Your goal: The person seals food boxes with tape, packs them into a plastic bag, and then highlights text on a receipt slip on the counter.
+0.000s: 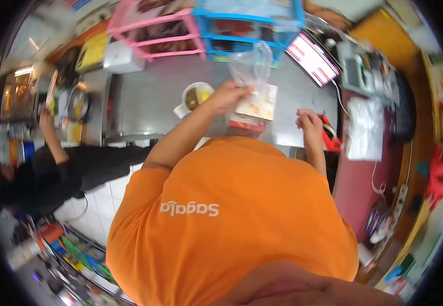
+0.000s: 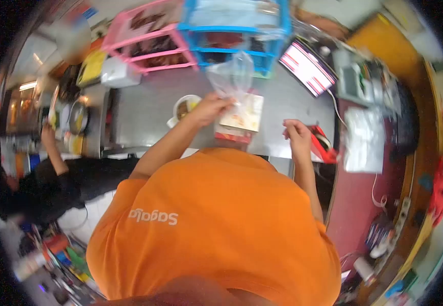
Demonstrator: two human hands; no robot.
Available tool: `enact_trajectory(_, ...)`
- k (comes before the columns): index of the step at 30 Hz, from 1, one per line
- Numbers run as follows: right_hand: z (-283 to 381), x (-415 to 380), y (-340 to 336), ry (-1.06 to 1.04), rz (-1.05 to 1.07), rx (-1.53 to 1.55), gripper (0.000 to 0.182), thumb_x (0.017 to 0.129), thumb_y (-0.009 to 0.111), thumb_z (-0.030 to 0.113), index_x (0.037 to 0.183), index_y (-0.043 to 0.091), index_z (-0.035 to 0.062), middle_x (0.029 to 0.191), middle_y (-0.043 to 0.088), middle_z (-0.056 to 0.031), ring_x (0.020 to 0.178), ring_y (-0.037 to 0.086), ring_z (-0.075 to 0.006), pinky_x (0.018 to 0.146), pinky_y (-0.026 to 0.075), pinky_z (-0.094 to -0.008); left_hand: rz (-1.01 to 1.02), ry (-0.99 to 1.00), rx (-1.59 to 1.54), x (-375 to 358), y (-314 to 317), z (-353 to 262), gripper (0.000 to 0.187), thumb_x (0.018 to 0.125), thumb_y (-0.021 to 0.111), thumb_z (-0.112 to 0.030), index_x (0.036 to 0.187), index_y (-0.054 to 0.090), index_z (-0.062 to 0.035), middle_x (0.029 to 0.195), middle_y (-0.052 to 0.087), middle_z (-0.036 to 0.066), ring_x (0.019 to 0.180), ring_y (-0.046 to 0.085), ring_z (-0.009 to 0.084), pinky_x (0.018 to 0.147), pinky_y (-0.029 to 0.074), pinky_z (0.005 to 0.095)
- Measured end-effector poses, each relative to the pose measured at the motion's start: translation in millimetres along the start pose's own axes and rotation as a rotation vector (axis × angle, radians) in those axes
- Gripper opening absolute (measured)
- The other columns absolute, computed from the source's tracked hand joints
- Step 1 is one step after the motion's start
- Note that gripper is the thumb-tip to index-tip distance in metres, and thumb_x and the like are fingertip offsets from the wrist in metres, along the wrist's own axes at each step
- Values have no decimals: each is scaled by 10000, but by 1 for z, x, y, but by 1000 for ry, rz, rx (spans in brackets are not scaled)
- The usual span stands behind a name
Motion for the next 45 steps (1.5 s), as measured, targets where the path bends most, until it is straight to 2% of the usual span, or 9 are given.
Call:
enact_trajectory(7, 9, -8, -108, 110, -76, 44, 150, 891, 586, 174, 920, 622, 31, 788, 610, -13, 614, 505, -56, 556, 396, -210, 174, -80, 188, 34, 90, -49, 175, 872, 615, -239, 905, 661, -73, 777, 608, -27, 631, 482, 49, 582, 372, 184)
enact_trajectory(17, 20, 31, -190, 86, -13, -60, 167, 901, 577, 172, 943, 625, 18, 789, 596, 3, 610, 475, -51, 587, 397, -192, -239, 289, 139, 56, 104, -23, 258, 778, 719, -173, 958, 619, -16, 1001, 615, 48, 888, 569, 118, 775, 467, 268)
enact_trajectory(19, 31, 37, -164, -57, 114, -211, 163, 893, 585, 148, 961, 619, 4, 763, 591, 2, 656, 518, -79, 634, 436, -216, -249, 750, 1130, 30, 141, -58, 333, 736, 748, -133, 1008, 598, -15, 1061, 593, 75, 917, 568, 134, 809, 458, 273)
enact_trajectory(24, 75, 27, -73, -551, 505, -584, 561, 667, 778, 233, 1157, 561, 66, 1246, 459, -156, 1088, 499, -273, 905, 420, -344, -398, 581, 226, 17, 131, -6, 292, 799, 688, -90, 1057, 582, -2, 1031, 608, 69, 920, 563, 130, 823, 444, 265)
enact_trajectory(30, 73, 15, -12, -735, 622, -780, 691, 610, 798, 288, 1212, 529, 83, 1267, 445, -140, 1145, 412, -335, 973, 349, -423, -626, 214, -247, -6, 144, 37, 161, 877, 611, -125, 970, 609, 7, 1009, 625, 91, 907, 572, 134, 780, 455, 283)
enact_trajectory(34, 61, 18, -7, -752, 665, -805, 633, 594, 796, 275, 1160, 574, 98, 1255, 450, -148, 1150, 412, -340, 976, 342, -425, -765, 441, 967, -15, 146, -20, 299, 738, 725, -267, 935, 644, -57, 1049, 589, 119, 1012, 517, 316, 828, 398, 398)
enact_trajectory(37, 53, 19, -6, -675, 709, -818, 580, 594, 786, 250, 1127, 597, 121, 1261, 457, -121, 1207, 380, -351, 1015, 307, -461, -809, 508, 1241, -15, 166, -52, 371, 706, 738, -318, 950, 641, -56, 1069, 566, 130, 1052, 506, 323, 855, 393, 432)
enact_trajectory(40, 62, 17, -8, -765, 636, -836, 532, 605, 781, 265, 1089, 614, 120, 1244, 477, -107, 1206, 387, -343, 1005, 311, -471, -707, 276, 667, 10, 128, -6, 383, 689, 733, -299, 963, 641, -49, 1112, 556, 157, 1069, 496, 348, 886, 382, 439)
enact_trajectory(45, 65, 16, -3, -855, 647, -855, 532, 616, 772, 278, 1089, 593, 115, 1225, 503, -81, 1187, 409, -318, 985, 324, -452, -764, 226, 659, 18, 123, -6, 352, 697, 690, -218, 974, 630, -9, 1040, 602, 200, 958, 573, 354, 830, 438, 427)
Point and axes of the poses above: each hand's wrist, its own x-axis towards the middle knuckle, its own y-axis out of the palm, z = x × y, the point moved 9 cm from there along x, towards the middle knuckle
